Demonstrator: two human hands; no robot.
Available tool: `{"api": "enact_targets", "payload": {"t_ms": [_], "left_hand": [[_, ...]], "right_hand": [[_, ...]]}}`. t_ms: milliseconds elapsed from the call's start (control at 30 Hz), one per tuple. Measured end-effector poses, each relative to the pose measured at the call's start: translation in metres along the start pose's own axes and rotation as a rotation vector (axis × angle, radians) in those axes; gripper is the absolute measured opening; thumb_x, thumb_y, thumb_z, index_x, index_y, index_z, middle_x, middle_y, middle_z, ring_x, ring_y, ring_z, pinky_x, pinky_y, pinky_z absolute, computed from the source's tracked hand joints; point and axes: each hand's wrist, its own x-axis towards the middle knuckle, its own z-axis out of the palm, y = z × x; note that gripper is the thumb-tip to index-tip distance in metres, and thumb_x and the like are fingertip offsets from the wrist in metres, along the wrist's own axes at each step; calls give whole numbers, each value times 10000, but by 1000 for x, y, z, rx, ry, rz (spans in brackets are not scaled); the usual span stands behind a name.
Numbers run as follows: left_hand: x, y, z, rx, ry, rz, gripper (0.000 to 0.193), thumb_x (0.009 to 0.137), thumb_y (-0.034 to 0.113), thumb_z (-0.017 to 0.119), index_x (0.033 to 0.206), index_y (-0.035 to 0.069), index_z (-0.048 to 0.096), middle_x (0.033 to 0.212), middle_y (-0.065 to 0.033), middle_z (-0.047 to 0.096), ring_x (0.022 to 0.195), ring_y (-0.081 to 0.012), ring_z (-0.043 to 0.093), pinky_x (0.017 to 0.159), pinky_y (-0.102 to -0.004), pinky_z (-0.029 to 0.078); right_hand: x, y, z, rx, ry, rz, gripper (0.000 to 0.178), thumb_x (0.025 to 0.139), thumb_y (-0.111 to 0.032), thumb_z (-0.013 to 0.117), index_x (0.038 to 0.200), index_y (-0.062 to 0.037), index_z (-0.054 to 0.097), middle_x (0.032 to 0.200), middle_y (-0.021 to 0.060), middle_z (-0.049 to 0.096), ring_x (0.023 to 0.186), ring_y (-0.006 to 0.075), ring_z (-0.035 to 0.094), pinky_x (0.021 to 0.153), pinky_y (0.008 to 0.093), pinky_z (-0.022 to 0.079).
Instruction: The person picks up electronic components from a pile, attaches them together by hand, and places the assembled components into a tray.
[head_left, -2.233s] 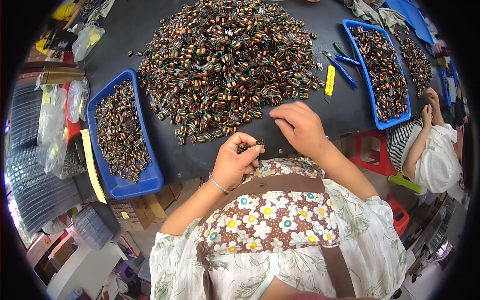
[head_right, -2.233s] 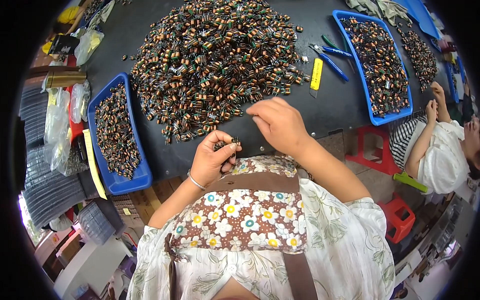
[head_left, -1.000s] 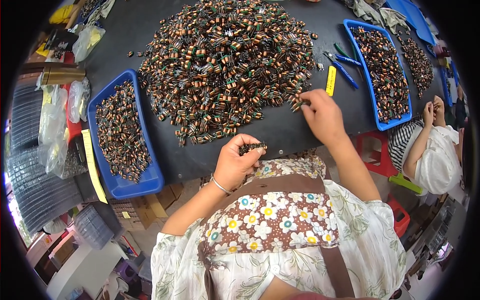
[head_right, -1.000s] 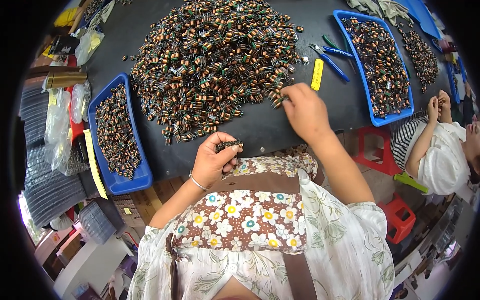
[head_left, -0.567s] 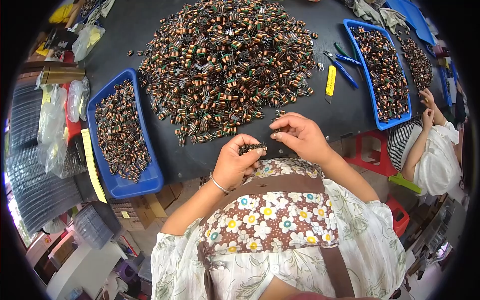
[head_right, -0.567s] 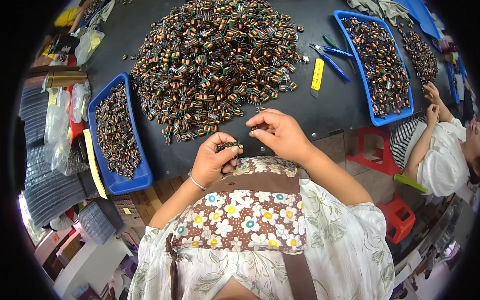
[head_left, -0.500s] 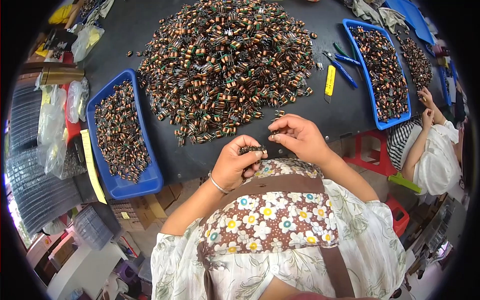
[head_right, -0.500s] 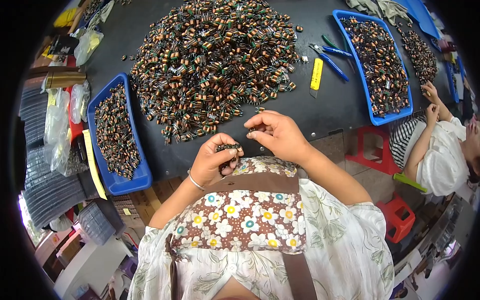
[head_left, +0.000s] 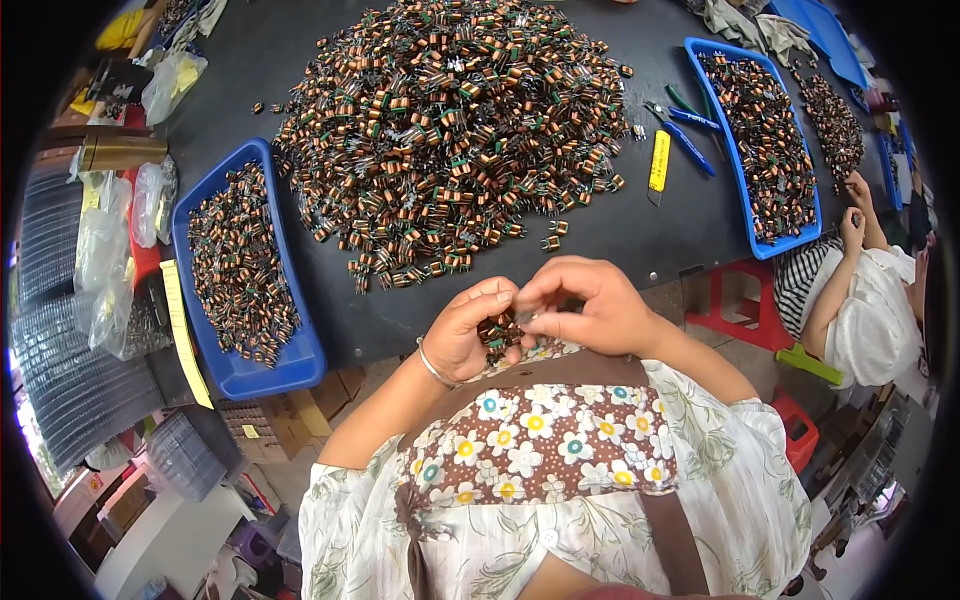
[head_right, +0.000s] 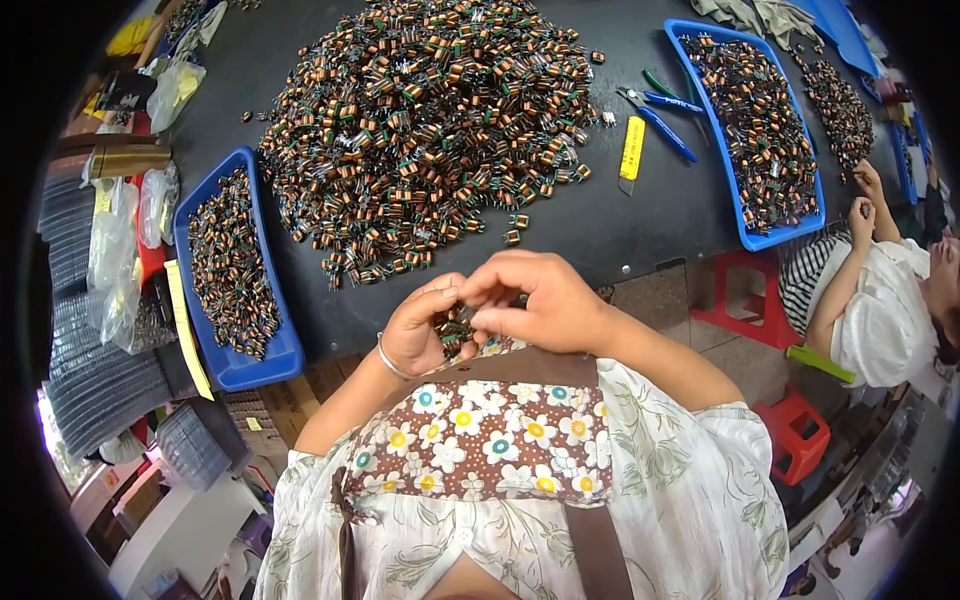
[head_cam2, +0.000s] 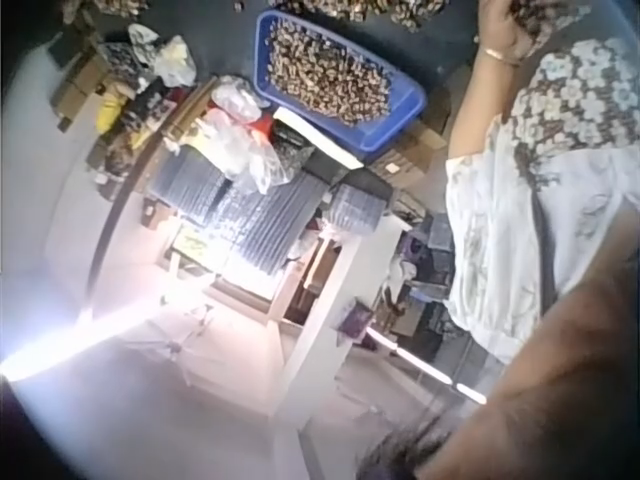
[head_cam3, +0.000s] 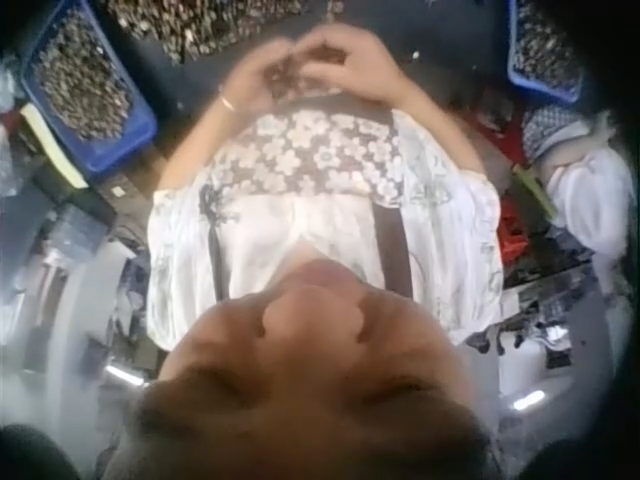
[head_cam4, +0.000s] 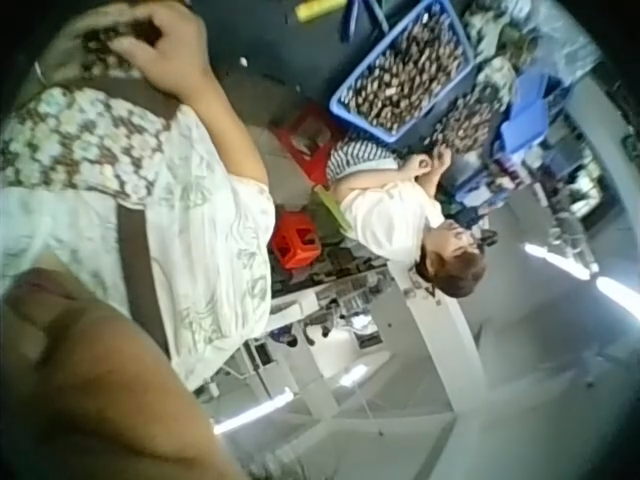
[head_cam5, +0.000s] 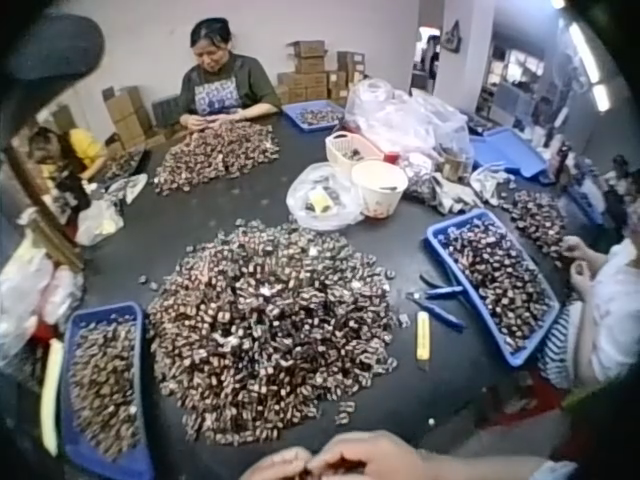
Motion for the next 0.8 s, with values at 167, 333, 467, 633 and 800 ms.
{"api": "enact_targets", "payload": {"t_ms": [167,333,467,633,800], "left_hand": [[2,-1,6,80,30,6,189,904,188,481,916,17,562,870,-129,598,709,-186,604,470,-258,478],[2,-2,5,138,-9,-8,200,901,151,510,766,14,562,801,-117,595,624,-147,578,394,-201,402],[-1,-3,7,204,64,-17,130,891,118,531,802,24,549,727,-79,586,577,-119,559,369,-193,358],[-4,-2,11,209,139,13,96,885,101,534,939,22,529,766,-75,582,582,-116,549,387,-189,363],[-4,-3,15,261,235,79,164,873,85,547,1022,28,509,817,-67,589,584,-101,549,396,-184,370]], "right_hand": [[13,21,-22,-598,336,-206,93,746,-28,653,837,-23,633,790,72,602,666,181,584,584,265,456],[18,36,-33,-982,430,-284,156,719,-22,649,862,-47,592,817,72,582,643,221,576,591,304,477],[17,30,-31,-928,370,-107,166,714,-29,650,865,-50,585,785,68,572,633,205,578,590,304,478],[10,29,-30,-674,323,-5,158,733,-9,631,880,-24,576,744,34,548,602,88,538,549,225,442],[2,13,-11,-335,162,75,117,757,-4,628,859,1,573,743,-3,545,632,20,503,542,173,414]]}}
